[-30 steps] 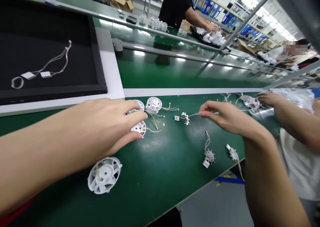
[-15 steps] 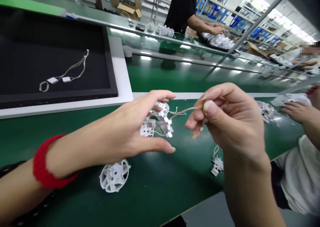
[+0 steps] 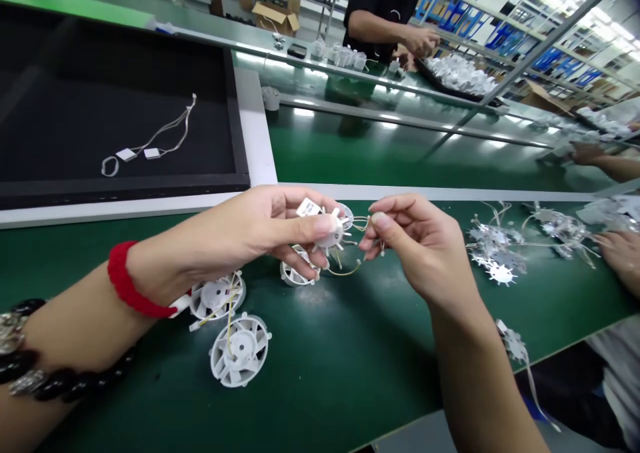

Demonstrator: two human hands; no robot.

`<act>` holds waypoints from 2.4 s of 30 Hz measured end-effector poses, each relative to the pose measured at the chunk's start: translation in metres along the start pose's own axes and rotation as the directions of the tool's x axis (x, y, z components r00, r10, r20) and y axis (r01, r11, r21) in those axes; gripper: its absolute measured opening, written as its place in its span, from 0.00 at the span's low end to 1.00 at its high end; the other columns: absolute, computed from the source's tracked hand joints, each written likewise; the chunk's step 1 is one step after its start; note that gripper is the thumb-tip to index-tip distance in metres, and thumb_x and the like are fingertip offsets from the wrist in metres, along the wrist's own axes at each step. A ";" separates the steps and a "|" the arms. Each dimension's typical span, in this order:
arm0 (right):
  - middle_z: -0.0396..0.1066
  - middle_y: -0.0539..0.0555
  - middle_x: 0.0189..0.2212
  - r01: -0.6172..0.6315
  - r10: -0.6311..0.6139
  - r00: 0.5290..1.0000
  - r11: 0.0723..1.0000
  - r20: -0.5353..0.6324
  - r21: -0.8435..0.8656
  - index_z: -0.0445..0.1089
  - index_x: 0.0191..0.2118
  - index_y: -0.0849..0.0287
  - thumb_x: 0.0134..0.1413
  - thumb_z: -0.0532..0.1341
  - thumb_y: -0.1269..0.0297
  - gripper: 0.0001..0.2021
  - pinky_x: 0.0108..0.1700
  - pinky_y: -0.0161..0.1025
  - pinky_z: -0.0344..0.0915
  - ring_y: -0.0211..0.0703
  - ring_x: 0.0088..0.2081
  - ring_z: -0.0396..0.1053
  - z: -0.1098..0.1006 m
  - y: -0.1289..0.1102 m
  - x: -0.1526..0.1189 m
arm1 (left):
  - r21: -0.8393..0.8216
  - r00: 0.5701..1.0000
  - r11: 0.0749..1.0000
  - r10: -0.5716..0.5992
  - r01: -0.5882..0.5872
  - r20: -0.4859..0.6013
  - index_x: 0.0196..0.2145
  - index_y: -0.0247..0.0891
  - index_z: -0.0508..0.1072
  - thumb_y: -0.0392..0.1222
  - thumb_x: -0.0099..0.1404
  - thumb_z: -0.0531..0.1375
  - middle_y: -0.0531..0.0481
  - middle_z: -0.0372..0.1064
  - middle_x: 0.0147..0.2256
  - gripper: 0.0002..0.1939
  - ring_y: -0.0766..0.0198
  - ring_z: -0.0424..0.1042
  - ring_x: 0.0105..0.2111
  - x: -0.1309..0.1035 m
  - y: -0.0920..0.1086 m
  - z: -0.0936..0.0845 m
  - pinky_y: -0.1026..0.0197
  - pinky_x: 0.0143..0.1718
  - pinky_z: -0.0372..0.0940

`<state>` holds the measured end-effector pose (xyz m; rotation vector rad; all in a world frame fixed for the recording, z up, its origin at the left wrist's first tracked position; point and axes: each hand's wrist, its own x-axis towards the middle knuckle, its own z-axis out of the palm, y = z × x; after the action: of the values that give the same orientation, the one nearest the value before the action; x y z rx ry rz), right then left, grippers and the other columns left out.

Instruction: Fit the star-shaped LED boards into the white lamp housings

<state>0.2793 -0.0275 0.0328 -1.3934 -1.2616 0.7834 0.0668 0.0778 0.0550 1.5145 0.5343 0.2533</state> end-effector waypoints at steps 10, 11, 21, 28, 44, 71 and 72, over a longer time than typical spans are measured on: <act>0.81 0.55 0.45 0.357 -0.333 0.934 0.842 0.131 -0.404 0.76 0.47 0.56 0.66 0.66 0.64 0.07 0.50 0.46 0.75 0.48 0.47 0.78 -0.002 0.001 -0.004 | -0.111 0.998 0.994 0.010 -0.004 0.054 0.54 0.43 0.81 0.51 0.77 0.59 0.46 0.80 0.46 0.16 0.61 0.80 0.42 -0.001 -0.007 -0.010 0.68 0.36 0.75; 0.80 0.56 0.48 0.427 -0.400 0.904 0.813 0.154 -0.396 0.75 0.50 0.56 0.64 0.68 0.63 0.10 0.53 0.47 0.74 0.50 0.50 0.77 0.000 0.002 -0.005 | -0.136 0.998 0.991 0.000 0.009 0.064 0.53 0.43 0.81 0.52 0.76 0.61 0.47 0.80 0.45 0.17 0.61 0.80 0.42 -0.001 -0.007 -0.009 0.69 0.36 0.75; 0.80 0.57 0.42 0.634 -0.614 0.761 0.633 0.210 -0.445 0.74 0.49 0.58 0.59 0.74 0.61 0.16 0.49 0.45 0.74 0.48 0.45 0.78 0.009 0.007 -0.005 | -0.087 0.998 0.995 -0.044 0.048 0.054 0.56 0.45 0.77 0.52 0.71 0.66 0.53 0.81 0.34 0.19 0.68 0.76 0.32 -0.004 -0.006 -0.006 0.71 0.35 0.71; 0.82 0.54 0.37 0.653 -0.715 0.689 0.538 0.123 -0.532 0.72 0.45 0.55 0.57 0.76 0.60 0.15 0.43 0.44 0.76 0.48 0.39 0.81 0.016 0.011 -0.007 | -0.069 0.985 0.998 0.003 -0.015 -0.170 0.35 0.41 0.72 0.47 0.63 0.70 0.53 0.81 0.27 0.12 0.67 0.78 0.27 0.000 -0.003 0.005 0.73 0.29 0.72; 0.83 0.55 0.35 0.703 -0.798 0.597 0.472 0.081 -0.532 0.74 0.46 0.58 0.58 0.75 0.61 0.16 0.42 0.45 0.80 0.49 0.38 0.82 0.019 0.015 -0.009 | 0.194 0.925 0.981 0.096 -0.025 -0.367 0.21 0.39 0.73 0.46 0.56 0.69 0.55 0.65 0.19 0.13 0.70 0.60 0.20 -0.003 0.009 0.019 0.70 0.18 0.53; 0.83 0.54 0.33 0.660 -0.796 0.604 0.475 0.037 -0.582 0.75 0.44 0.56 0.57 0.76 0.60 0.14 0.40 0.45 0.80 0.49 0.36 0.82 0.023 0.012 -0.012 | 0.073 0.917 0.997 0.038 -0.010 -0.397 0.20 0.40 0.70 0.48 0.56 0.69 0.53 0.68 0.18 0.15 0.68 0.60 0.19 -0.005 0.007 0.037 0.69 0.17 0.54; 0.83 0.54 0.33 0.661 -0.799 0.600 0.473 0.031 -0.582 0.75 0.44 0.56 0.56 0.76 0.61 0.14 0.40 0.44 0.80 0.49 0.36 0.82 0.023 0.012 -0.012 | 0.070 0.917 0.997 0.039 -0.012 -0.398 0.20 0.40 0.70 0.47 0.56 0.69 0.53 0.68 0.18 0.15 0.69 0.60 0.19 -0.005 0.007 0.037 0.70 0.17 0.54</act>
<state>0.2585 -0.0312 0.0140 -1.1067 -1.7629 -0.4059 0.0817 0.0435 0.0612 1.5407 0.8545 0.5783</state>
